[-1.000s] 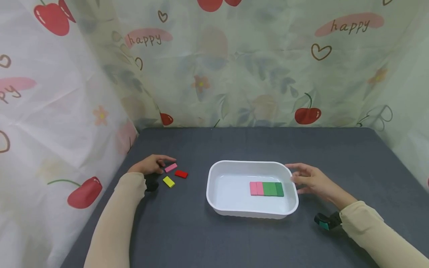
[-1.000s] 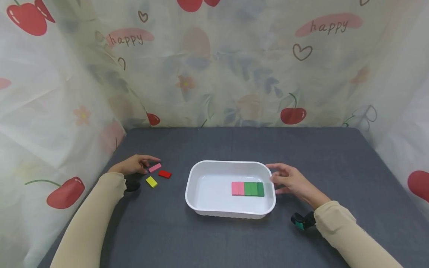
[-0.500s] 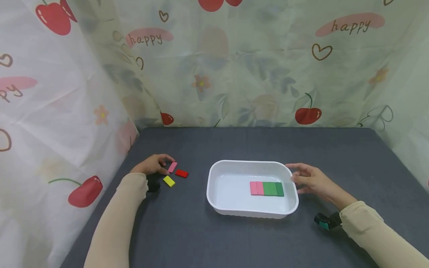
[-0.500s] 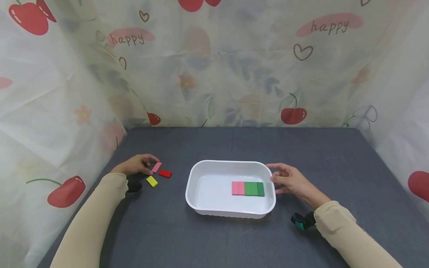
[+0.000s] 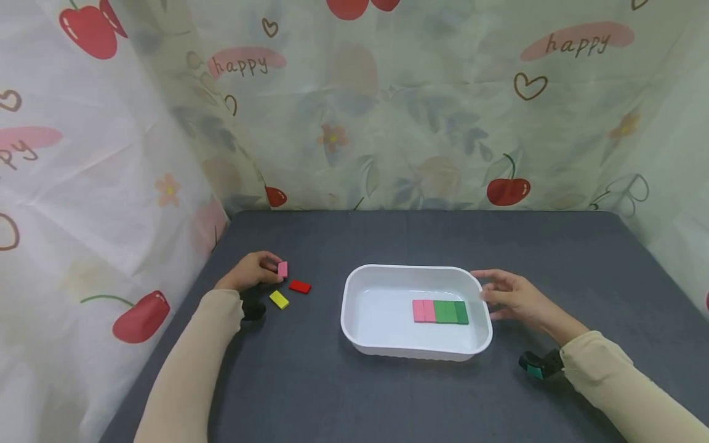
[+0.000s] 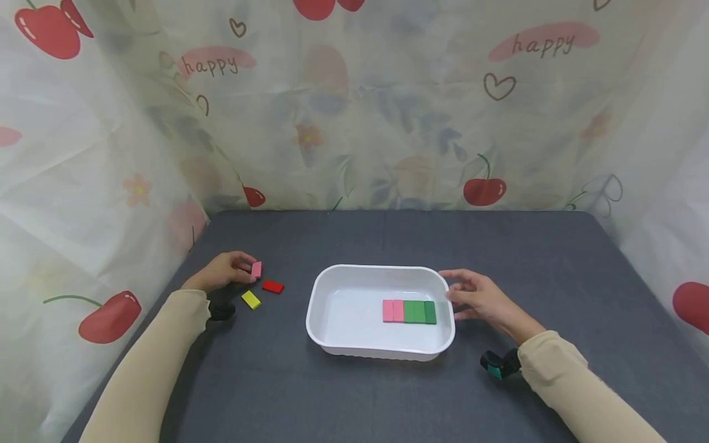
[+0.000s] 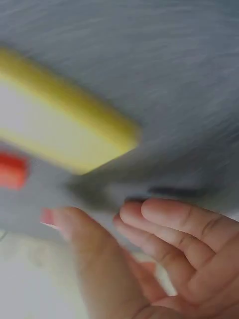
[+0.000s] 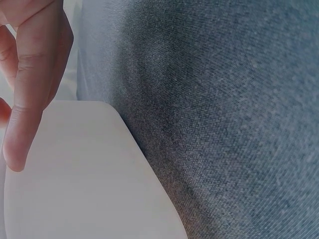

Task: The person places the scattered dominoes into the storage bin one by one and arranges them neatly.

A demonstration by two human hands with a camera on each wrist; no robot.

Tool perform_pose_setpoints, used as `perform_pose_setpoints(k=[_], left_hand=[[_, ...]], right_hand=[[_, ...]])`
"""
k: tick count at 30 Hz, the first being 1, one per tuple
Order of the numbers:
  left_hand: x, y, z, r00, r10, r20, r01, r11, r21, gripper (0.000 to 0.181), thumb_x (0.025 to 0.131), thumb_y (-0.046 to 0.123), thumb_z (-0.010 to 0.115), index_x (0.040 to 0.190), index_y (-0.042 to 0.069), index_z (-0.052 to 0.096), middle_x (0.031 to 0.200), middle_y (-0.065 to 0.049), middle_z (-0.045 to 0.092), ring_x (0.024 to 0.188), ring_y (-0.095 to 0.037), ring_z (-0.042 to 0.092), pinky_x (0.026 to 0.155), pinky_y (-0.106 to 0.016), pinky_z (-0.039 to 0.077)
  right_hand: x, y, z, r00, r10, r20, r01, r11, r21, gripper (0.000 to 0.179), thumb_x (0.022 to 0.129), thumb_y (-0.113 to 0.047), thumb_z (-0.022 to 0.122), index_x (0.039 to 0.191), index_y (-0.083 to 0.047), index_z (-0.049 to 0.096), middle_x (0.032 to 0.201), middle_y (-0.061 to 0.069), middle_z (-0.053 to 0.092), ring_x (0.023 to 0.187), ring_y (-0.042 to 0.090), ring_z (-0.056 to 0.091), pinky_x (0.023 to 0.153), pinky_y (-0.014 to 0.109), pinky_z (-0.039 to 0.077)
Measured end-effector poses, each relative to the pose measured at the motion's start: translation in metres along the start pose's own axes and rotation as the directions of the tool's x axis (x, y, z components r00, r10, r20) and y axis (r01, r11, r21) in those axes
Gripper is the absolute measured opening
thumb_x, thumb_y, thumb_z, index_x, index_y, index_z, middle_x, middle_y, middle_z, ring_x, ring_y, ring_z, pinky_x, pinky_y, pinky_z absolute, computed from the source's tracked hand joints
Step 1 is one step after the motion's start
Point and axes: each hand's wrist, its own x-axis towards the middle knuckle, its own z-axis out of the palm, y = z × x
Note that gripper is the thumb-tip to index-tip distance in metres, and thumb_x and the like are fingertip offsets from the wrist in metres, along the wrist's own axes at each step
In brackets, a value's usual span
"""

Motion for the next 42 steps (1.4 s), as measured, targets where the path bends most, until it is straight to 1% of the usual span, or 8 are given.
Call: perform_pose_setpoints(k=[4, 9, 16, 22, 25, 31, 37, 42], left_hand=[[-0.004, 0.02, 0.004, 0.995, -0.023, -0.098, 0.007, 0.987, -0.159, 0.053, 0.086, 0.012, 0.073, 0.132, 0.001, 0.05, 0.125, -0.022, 0.059, 0.107, -0.029, 0.061, 0.099, -0.045, 0.046], [-0.017, 0.069, 0.017, 0.988, -0.018, -0.151, -0.029, 0.952, -0.306, 0.056, 0.086, 0.012, 0.073, 0.136, 0.004, 0.049, 0.131, -0.021, 0.057, 0.114, -0.032, 0.058, 0.105, -0.046, 0.041], [-0.043, 0.135, 0.054, 0.996, 0.05, -0.079, -0.081, 0.878, -0.473, 0.054, 0.082, 0.012, 0.077, 0.131, 0.015, 0.055, 0.124, -0.011, 0.062, 0.111, -0.025, 0.061, 0.103, -0.042, 0.044], [-0.057, 0.161, 0.096, 0.993, 0.12, 0.008, -0.097, 0.837, -0.539, 0.051, 0.08, 0.012, 0.079, 0.127, 0.014, 0.058, 0.116, -0.009, 0.065, 0.101, -0.021, 0.064, 0.101, -0.045, 0.046], [-0.058, 0.165, 0.117, 0.991, 0.128, 0.049, -0.083, 0.845, -0.528, 0.051, 0.079, 0.012, 0.08, 0.125, 0.013, 0.059, 0.112, -0.008, 0.067, 0.097, -0.02, 0.065, 0.097, -0.045, 0.048], [-0.052, 0.168, 0.15, 0.983, 0.151, 0.102, -0.093, 0.897, -0.431, 0.045, 0.077, 0.011, 0.081, 0.118, 0.01, 0.061, 0.104, -0.007, 0.066, 0.092, -0.019, 0.062, 0.087, -0.039, 0.052], [-0.037, 0.165, 0.173, 0.979, 0.153, 0.135, -0.103, 0.942, -0.318, 0.041, 0.074, 0.008, 0.082, 0.111, 0.009, 0.064, 0.095, -0.006, 0.066, 0.085, -0.019, 0.062, 0.075, -0.031, 0.049], [-0.029, 0.163, 0.185, 0.982, 0.127, 0.142, -0.09, 0.966, -0.244, 0.039, 0.07, 0.001, 0.083, 0.104, 0.006, 0.065, 0.086, -0.005, 0.067, 0.076, -0.016, 0.063, 0.067, -0.026, 0.049]], right_hand=[[0.0, 0.0, 0.0, 1.0, 0.002, 0.0, -0.002, 1.0, -0.002, 0.065, 0.092, -0.021, 0.066, 0.145, 0.0, 0.035, 0.102, 0.01, 0.061, 0.089, 0.016, 0.062, 0.073, 0.037, 0.058], [0.0, 0.0, 0.0, 1.0, -0.005, 0.003, 0.005, 1.0, -0.004, 0.064, 0.093, -0.021, 0.065, 0.146, -0.001, 0.035, 0.103, 0.012, 0.061, 0.09, 0.016, 0.061, 0.073, 0.037, 0.058], [0.001, 0.002, 0.0, 1.0, -0.004, -0.002, 0.004, 1.0, 0.0, 0.064, 0.092, -0.02, 0.066, 0.146, -0.001, 0.035, 0.103, 0.012, 0.061, 0.088, 0.015, 0.062, 0.072, 0.037, 0.058], [0.002, 0.003, 0.001, 1.0, -0.004, -0.009, 0.004, 1.0, -0.011, 0.065, 0.092, -0.021, 0.066, 0.146, -0.001, 0.035, 0.102, 0.01, 0.061, 0.089, 0.015, 0.062, 0.072, 0.037, 0.058], [0.002, 0.002, 0.001, 1.0, -0.001, -0.011, 0.001, 1.0, -0.014, 0.065, 0.092, -0.021, 0.066, 0.145, -0.001, 0.035, 0.102, 0.011, 0.061, 0.09, 0.016, 0.062, 0.072, 0.037, 0.058], [0.001, 0.0, 0.0, 1.0, 0.011, -0.009, -0.011, 1.0, -0.004, 0.065, 0.092, -0.022, 0.066, 0.146, -0.001, 0.035, 0.102, 0.01, 0.061, 0.089, 0.015, 0.061, 0.072, 0.037, 0.058], [0.001, 0.0, 0.0, 1.0, 0.011, -0.013, -0.012, 1.0, -0.003, 0.065, 0.092, -0.022, 0.066, 0.146, -0.001, 0.035, 0.101, 0.01, 0.061, 0.09, 0.016, 0.062, 0.073, 0.038, 0.058], [0.001, 0.001, 0.0, 1.0, -0.001, -0.005, 0.001, 1.0, 0.007, 0.065, 0.091, -0.021, 0.066, 0.145, -0.001, 0.036, 0.1, 0.007, 0.061, 0.09, 0.014, 0.062, 0.073, 0.038, 0.058]])
